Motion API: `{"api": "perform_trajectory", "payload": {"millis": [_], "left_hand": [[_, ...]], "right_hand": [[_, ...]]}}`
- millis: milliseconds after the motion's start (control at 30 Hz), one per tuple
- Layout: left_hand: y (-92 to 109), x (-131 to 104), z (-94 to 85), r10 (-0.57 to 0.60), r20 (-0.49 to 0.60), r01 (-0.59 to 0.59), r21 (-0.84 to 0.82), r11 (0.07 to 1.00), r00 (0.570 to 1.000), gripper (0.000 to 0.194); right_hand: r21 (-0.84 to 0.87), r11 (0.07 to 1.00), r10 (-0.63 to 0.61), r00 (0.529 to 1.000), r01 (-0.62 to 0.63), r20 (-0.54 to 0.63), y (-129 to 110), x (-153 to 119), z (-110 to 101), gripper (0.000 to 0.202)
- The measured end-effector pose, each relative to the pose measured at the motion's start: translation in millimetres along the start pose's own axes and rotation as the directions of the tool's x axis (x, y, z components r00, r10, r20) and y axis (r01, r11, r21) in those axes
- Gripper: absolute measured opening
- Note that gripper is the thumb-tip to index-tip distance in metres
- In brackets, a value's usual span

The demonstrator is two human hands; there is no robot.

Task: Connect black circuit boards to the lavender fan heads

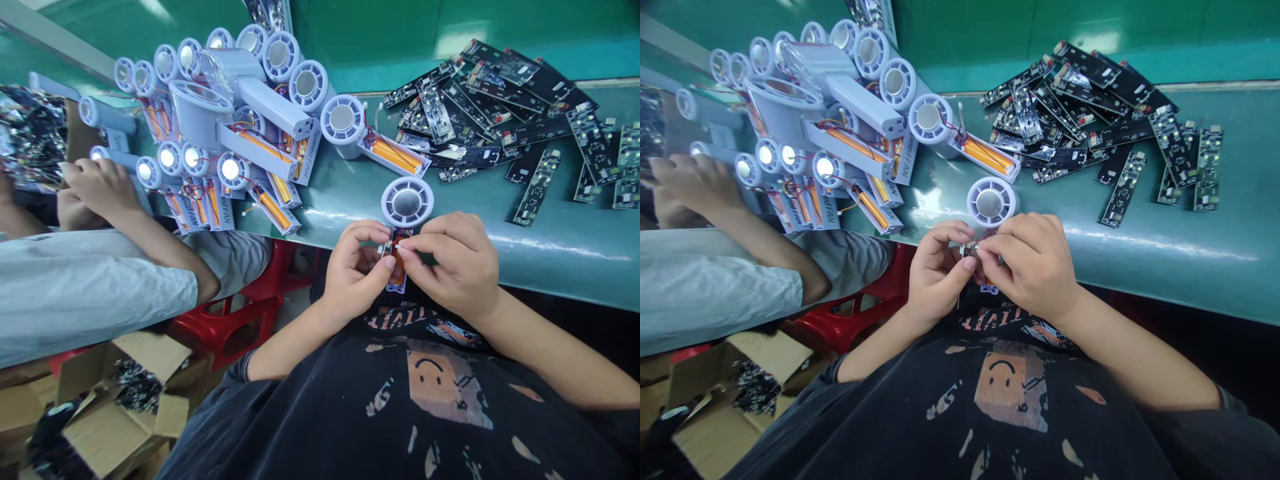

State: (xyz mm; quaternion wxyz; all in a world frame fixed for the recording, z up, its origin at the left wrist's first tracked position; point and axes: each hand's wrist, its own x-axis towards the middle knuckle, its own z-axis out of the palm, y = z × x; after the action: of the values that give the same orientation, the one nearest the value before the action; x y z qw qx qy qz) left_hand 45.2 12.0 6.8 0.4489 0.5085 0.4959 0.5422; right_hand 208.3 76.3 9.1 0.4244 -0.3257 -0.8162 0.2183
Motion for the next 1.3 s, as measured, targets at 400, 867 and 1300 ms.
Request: {"api": "perform_trajectory", "payload": {"millis": [400, 867, 1300], "left_hand": [[-1.7, -1.1, -0.3, 0.057, -0.009, -0.057, -0.002, 0.998, 0.998, 0.02], [0.9, -4.7, -3.8, 0.033, 0.085, -0.033, 0.004, 0.999, 0.996, 0.029], [-8.0, -12.0, 3.5, 0.074, 0.203, -0.1, 0.121, 0.988, 0.976, 0.048]], "right_hand": [[0.077, 0.997, 0.008, 0.995, -0.016, 0.102, 8.3, 4.5, -4.5, 0.014], [0.313, 0.901, 0.276, 0.954, -0.3, 0.119, 10.6, 2.8, -17.2, 0.02], [0.273, 0.422, 0.439, 0.459, -0.864, 0.773, -14.2, -13.8, -36.7, 0.035]]}}
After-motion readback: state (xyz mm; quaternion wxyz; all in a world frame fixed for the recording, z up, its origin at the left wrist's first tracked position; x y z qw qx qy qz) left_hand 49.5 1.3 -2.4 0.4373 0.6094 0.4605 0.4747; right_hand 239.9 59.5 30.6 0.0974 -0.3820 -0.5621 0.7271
